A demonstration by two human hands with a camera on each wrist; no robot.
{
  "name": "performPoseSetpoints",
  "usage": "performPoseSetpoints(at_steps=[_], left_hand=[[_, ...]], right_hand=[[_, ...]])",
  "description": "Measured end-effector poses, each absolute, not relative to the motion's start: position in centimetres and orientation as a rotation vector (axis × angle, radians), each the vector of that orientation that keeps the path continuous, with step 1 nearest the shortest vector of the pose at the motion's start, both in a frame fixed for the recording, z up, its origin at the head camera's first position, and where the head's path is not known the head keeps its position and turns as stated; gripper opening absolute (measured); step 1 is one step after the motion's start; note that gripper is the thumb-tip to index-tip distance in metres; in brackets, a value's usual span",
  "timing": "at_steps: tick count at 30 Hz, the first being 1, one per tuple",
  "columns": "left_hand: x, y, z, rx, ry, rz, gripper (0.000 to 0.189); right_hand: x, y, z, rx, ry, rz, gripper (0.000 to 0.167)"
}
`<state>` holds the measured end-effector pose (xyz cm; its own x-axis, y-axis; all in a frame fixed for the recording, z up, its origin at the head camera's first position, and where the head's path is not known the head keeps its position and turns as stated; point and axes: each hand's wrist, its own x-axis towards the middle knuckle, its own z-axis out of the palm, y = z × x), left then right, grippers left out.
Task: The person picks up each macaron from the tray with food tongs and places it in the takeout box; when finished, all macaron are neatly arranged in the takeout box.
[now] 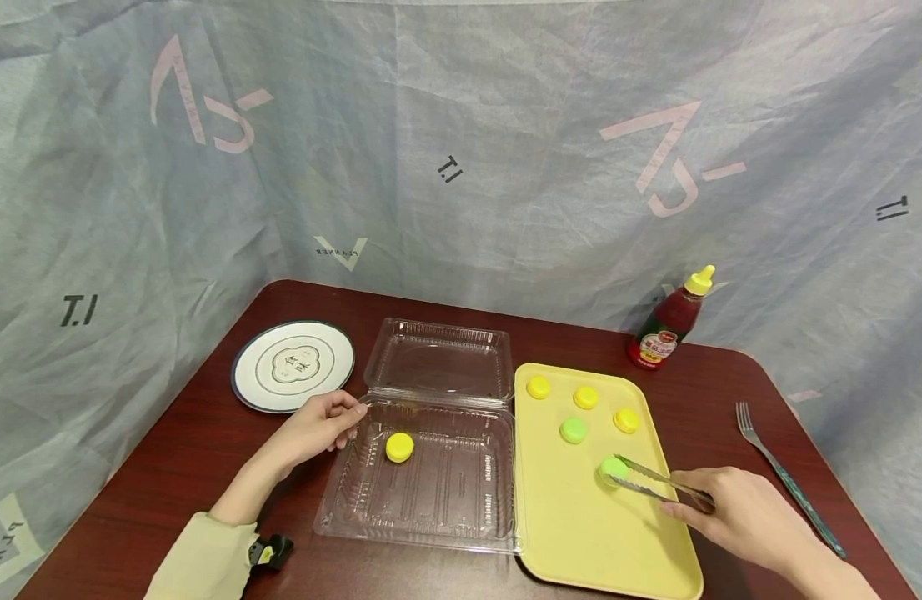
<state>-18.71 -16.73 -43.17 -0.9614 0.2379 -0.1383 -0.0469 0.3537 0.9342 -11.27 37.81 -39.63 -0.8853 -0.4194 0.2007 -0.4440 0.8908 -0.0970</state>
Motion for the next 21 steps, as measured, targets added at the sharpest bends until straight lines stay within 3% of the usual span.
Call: performPoseSetpoints(at_steps=[13, 21], left_hand=[[-18.6, -16.7, -42.9, 0.160, 2.368, 1.643, 0.025], [-18.5, -16.6, -42.9, 0.190, 2.367, 1.652, 0.026]], right_hand=[[-13.2, 35.8, -37.1, 0.819, -2.786, 0.158, 0.027], [-14.1, 33.5, -35.5, 0.821, -2.805, 0.103, 0.036]])
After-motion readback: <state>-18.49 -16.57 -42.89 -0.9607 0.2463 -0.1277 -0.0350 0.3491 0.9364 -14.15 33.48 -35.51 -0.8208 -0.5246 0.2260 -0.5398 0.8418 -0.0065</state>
